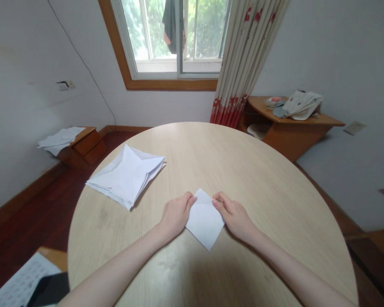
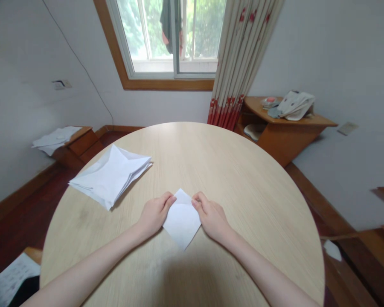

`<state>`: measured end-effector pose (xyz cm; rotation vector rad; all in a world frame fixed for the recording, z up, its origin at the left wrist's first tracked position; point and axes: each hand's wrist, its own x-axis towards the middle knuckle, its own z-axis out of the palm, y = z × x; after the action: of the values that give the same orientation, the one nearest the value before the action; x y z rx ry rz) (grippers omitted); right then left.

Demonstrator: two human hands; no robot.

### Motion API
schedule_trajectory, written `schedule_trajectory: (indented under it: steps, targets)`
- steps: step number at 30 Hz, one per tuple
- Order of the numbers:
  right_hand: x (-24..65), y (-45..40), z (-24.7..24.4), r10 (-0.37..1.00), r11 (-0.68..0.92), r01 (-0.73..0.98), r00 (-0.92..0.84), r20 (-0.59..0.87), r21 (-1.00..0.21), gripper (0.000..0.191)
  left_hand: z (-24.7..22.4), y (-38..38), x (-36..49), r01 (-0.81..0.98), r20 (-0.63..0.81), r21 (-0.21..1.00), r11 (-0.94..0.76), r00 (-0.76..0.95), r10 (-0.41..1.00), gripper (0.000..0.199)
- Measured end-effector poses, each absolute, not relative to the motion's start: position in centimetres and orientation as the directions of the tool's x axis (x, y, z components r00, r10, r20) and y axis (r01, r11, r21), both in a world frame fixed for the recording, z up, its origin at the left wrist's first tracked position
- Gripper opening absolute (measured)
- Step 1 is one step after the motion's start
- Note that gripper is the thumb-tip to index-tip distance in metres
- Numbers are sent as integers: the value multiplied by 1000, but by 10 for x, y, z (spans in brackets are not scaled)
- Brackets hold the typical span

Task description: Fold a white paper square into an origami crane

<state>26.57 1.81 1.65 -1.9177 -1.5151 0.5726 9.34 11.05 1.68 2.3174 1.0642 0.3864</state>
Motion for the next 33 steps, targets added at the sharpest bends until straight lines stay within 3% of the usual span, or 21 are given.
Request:
schedule_trajectory:
  steps: [7, 15, 17, 20, 22, 24, 27, 30, 33]
  targets:
    - [267, 19, 18, 966, -130, 712, 249, 75, -690, 30, 23, 121, 89, 465, 88, 698, -545, 700, 709, 32]
    - [269, 20, 22, 976, -125, 703, 213, 40, -700, 33, 24, 124, 86, 498, 86, 664, -558, 690, 719, 31]
    - [270, 23, 20, 970, -147, 712, 238, 39, -686, 31, 21, 125, 86, 539, 99, 615, -576, 672, 734, 28]
    - [271, 26, 14, 966, -152, 743, 250, 59, -651, 29, 14, 126, 86, 577, 235, 434, -692, 669, 706, 26]
    - [271, 27, 10, 964, -145, 772, 252, 88, -619, 25, 10, 127, 86, 524, 349, 312, -792, 712, 609, 29]
    - [271, 28, 6, 960, -150, 809, 256, 111, -569, 20, 6, 126, 85, 415, 387, 275, -867, 778, 495, 32]
    - [272, 28, 3, 954, -154, 890, 248, 170, -430, 24, 2, 123, 84, 297, 304, 348, -889, 861, 407, 41]
    - [273, 28, 1, 950, -56, 955, 140, 279, -291, 21, 0, 120, 84, 292, 180, 403, -867, 904, 388, 46]
    - [274, 30, -2, 932, 106, 959, -4, 362, -263, 23, -1, 117, 86, 321, 109, 409, -854, 912, 395, 51]
